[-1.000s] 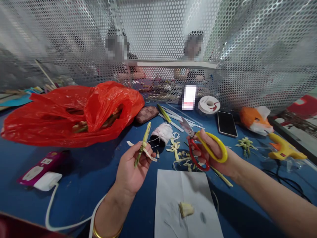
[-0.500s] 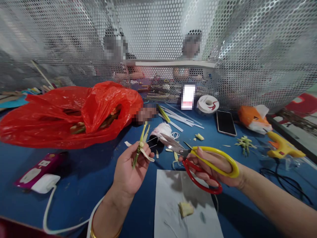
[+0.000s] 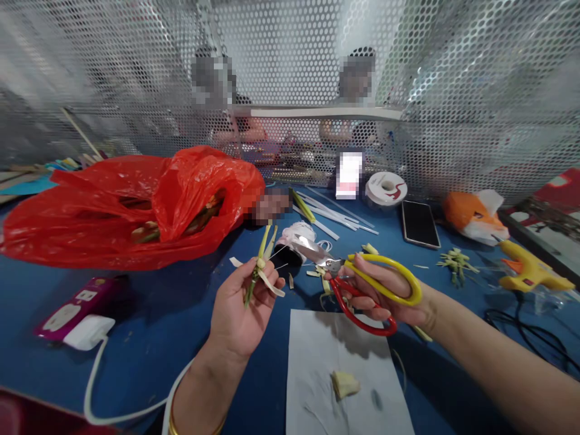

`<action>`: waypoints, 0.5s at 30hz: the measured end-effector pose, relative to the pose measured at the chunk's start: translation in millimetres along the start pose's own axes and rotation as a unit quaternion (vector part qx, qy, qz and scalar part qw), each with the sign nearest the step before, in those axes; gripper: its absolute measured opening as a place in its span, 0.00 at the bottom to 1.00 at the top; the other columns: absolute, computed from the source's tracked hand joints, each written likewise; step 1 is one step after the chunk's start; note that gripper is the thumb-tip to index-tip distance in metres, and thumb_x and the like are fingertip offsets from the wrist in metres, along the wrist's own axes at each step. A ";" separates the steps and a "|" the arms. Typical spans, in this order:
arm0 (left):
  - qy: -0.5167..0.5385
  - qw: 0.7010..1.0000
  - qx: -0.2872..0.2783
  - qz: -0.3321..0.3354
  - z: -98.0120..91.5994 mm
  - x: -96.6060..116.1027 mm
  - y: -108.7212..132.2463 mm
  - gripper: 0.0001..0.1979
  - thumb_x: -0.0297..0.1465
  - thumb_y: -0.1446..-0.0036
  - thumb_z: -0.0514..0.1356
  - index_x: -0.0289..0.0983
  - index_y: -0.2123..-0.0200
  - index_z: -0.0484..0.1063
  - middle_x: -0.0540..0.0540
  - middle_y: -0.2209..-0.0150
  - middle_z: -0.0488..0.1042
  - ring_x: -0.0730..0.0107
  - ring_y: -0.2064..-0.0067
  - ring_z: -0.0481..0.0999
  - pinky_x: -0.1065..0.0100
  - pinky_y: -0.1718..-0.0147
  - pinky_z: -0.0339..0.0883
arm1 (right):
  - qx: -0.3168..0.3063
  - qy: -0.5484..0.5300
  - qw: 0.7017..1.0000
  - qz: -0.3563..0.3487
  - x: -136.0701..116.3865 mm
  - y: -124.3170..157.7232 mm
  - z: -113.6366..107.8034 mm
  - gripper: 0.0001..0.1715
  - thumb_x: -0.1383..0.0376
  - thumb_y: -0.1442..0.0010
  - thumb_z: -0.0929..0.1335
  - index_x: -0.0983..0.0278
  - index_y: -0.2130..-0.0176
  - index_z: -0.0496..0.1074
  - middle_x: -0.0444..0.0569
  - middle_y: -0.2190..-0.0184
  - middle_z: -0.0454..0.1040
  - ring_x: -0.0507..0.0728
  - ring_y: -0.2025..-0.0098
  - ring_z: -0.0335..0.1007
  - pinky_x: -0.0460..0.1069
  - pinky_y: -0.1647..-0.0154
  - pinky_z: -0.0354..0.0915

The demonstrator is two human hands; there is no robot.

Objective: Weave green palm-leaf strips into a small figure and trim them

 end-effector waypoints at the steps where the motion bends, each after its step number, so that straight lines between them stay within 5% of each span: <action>1: 0.002 1.000 0.000 0.002 -0.1 0.5 -0.1 0.14 0.22 0.40 0.53 0.31 0.78 0.70 0.51 0.79 0.64 0.78 0.78 0.65 0.71 0.72 0.75 | 0.007 0.018 1.000 0.001 -0.3 3.2 -0.4 0.25 0.44 0.42 0.69 0.65 0.62 0.72 0.43 0.76 0.66 0.44 0.83 0.53 0.36 0.90 0.54; 9: 0.006 1.000 0.002 0.008 -1.7 1.2 -1.5 0.11 0.24 0.43 0.57 0.32 0.78 0.70 0.51 0.78 0.64 0.78 0.78 0.65 0.71 0.71 0.74 | 0.036 0.208 0.977 -0.036 -8.5 40.4 -24.0 0.33 0.42 0.41 0.67 0.66 0.51 0.72 0.41 0.81 0.64 0.46 0.86 0.54 0.40 0.88 0.56; 15: 0.001 1.000 -0.005 0.002 0.0 -1.0 -0.2 0.13 0.23 0.41 0.54 0.32 0.78 0.70 0.51 0.78 0.64 0.78 0.78 0.65 0.71 0.72 0.75 | 0.001 0.223 0.972 -0.081 -19.2 35.1 -9.4 0.33 0.41 0.40 0.65 0.65 0.50 0.71 0.40 0.81 0.65 0.45 0.87 0.52 0.40 0.88 0.53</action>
Point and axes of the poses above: each hand's wrist, its own y-axis away from the middle knuckle, its own z-axis out of the palm, x = y × z, the point moved 8 cm from there along -y, towards the middle knuckle
